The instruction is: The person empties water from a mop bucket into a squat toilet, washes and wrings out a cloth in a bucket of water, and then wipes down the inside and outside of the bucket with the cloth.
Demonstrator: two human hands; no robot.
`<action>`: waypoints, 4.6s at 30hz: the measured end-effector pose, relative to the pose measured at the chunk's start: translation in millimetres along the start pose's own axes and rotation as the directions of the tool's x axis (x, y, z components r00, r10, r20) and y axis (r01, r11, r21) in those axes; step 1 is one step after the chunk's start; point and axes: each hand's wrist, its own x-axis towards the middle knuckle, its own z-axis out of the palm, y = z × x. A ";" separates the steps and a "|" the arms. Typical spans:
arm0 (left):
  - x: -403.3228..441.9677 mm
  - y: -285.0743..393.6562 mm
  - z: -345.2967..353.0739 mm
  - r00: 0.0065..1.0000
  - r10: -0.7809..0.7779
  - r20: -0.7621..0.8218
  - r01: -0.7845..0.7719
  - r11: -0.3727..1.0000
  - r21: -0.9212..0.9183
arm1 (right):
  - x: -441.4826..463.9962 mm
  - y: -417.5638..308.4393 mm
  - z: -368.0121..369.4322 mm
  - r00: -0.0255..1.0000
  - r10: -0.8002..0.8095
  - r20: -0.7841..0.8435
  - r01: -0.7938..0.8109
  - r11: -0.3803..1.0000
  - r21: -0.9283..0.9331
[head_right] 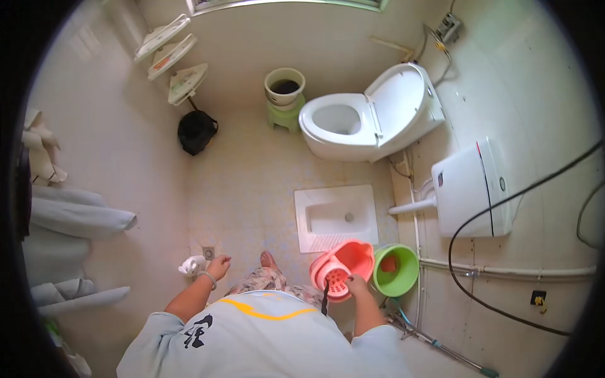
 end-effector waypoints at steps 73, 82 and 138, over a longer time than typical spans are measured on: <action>912.6 383.5 -209.6 0.896 -0.111 0.430 0.237 0.938 -0.251 | 909.0 -774.5 -39.7 0.773 0.615 0.157 -0.030 -0.212 0.977; 902.3 398.3 -211.9 0.932 -0.082 0.352 0.185 0.945 -0.271 | 748.1 -697.2 -51.5 0.968 -0.038 0.247 0.086 0.979 -0.184; 897.9 383.2 -215.9 0.961 -0.060 0.270 0.161 0.915 -0.371 | 794.0 -688.9 -13.6 0.936 -0.221 0.273 0.220 0.975 0.035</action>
